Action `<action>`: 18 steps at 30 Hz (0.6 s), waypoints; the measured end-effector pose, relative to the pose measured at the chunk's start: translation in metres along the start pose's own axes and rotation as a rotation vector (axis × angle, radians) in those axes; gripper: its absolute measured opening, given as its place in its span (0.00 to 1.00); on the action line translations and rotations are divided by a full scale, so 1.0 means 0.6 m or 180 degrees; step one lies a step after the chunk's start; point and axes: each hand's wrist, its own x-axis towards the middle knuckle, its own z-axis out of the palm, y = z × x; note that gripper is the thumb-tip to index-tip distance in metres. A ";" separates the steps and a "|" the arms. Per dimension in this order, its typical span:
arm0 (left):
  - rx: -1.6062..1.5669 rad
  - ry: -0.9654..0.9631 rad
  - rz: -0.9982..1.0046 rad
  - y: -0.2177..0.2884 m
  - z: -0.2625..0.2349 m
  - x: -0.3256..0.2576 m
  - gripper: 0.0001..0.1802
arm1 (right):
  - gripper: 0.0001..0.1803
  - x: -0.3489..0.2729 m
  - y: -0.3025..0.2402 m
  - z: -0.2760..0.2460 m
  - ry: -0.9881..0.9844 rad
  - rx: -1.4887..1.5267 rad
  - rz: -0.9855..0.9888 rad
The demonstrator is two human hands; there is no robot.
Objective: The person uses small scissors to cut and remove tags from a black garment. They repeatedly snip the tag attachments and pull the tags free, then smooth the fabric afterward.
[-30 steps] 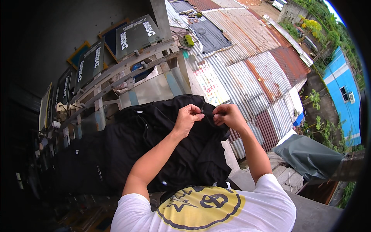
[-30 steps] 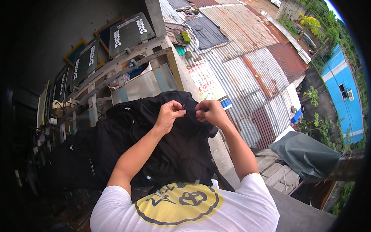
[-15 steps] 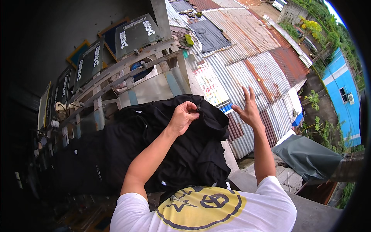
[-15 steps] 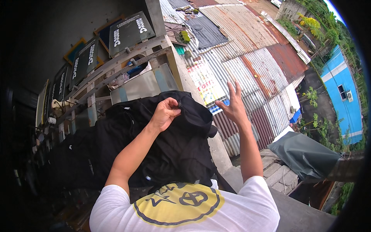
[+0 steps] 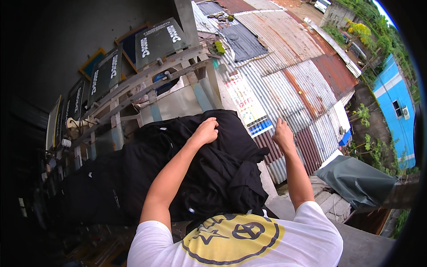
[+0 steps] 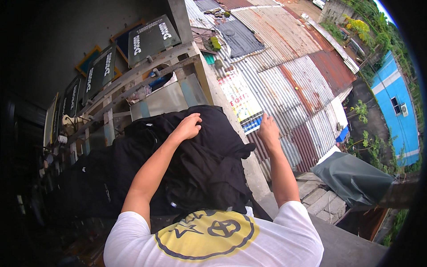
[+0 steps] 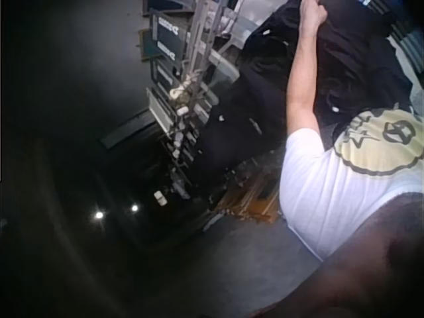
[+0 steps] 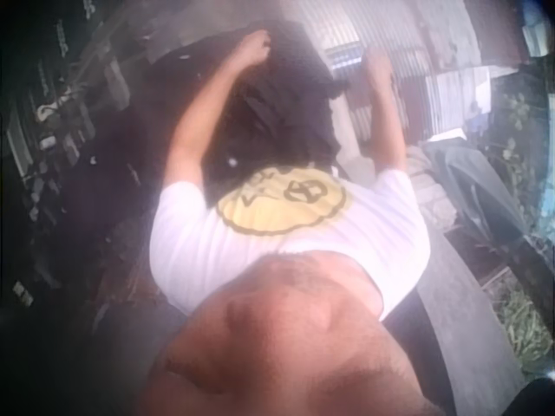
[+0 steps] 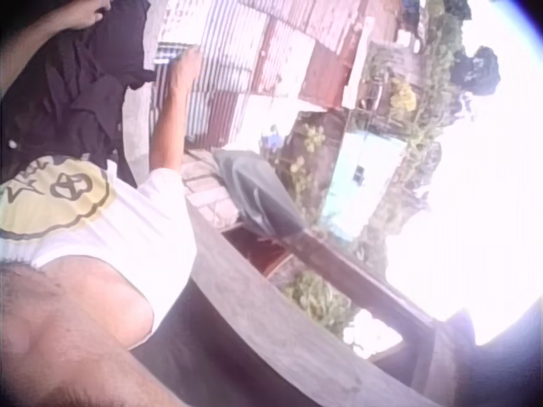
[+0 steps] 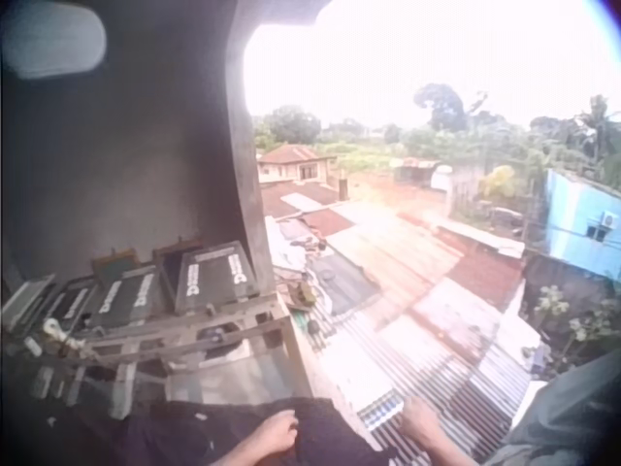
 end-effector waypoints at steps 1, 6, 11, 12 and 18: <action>-0.0023 0.0276 0.0062 -0.009 0.013 -0.008 0.20 | 0.23 -0.012 -0.009 0.003 -0.0188 0.0211 -0.0187; 0.0820 0.1147 0.0935 0.017 0.042 -0.050 0.23 | 0.11 -0.092 -0.138 -0.051 -0.0896 0.2458 -0.1316; -0.0216 -0.1442 0.0836 0.040 -0.023 -0.113 0.13 | 0.15 -0.162 -0.194 -0.121 -0.1760 0.2050 -0.2778; 0.0058 -0.1408 0.0954 0.041 -0.032 -0.123 0.13 | 0.15 -0.164 -0.189 -0.130 -0.1910 0.1833 -0.2959; 0.0146 -0.1344 0.1365 0.033 -0.060 -0.128 0.17 | 0.11 -0.132 -0.132 -0.173 -0.2629 0.2394 -0.3353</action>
